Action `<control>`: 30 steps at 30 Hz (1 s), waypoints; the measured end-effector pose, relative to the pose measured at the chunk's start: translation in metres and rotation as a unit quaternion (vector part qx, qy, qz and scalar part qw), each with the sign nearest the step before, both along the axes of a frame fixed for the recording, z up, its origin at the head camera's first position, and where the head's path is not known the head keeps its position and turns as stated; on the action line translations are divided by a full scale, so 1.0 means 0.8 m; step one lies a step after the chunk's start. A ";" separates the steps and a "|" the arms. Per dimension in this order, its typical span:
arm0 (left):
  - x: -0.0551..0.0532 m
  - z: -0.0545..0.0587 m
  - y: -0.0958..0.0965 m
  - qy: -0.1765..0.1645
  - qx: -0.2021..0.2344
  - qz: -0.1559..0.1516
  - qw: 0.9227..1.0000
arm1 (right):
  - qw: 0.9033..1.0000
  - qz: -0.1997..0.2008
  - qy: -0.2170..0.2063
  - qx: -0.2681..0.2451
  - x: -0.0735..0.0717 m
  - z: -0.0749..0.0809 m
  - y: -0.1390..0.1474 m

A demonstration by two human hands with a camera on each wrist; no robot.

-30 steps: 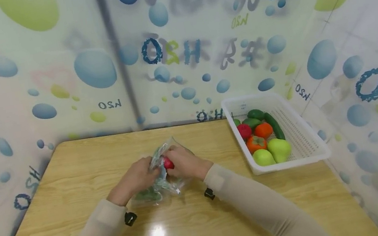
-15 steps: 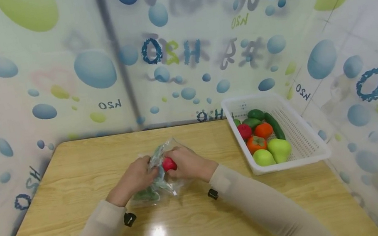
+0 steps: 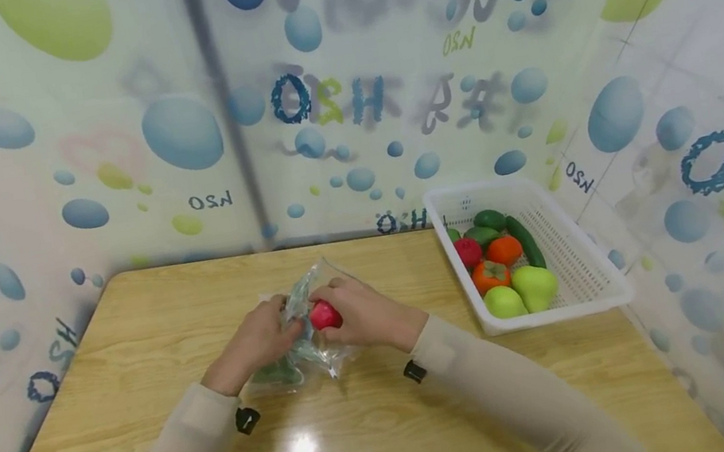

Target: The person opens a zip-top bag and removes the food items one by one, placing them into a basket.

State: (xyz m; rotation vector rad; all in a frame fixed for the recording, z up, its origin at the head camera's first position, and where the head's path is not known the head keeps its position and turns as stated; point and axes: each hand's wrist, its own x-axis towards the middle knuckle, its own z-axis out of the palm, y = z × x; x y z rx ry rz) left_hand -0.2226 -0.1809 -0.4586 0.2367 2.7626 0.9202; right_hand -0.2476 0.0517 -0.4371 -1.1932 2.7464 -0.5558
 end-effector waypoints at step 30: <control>0.013 0.004 -0.004 0.011 0.001 0.016 1.000 | 0.996 -0.060 0.032 -0.062 0.034 0.073 0.086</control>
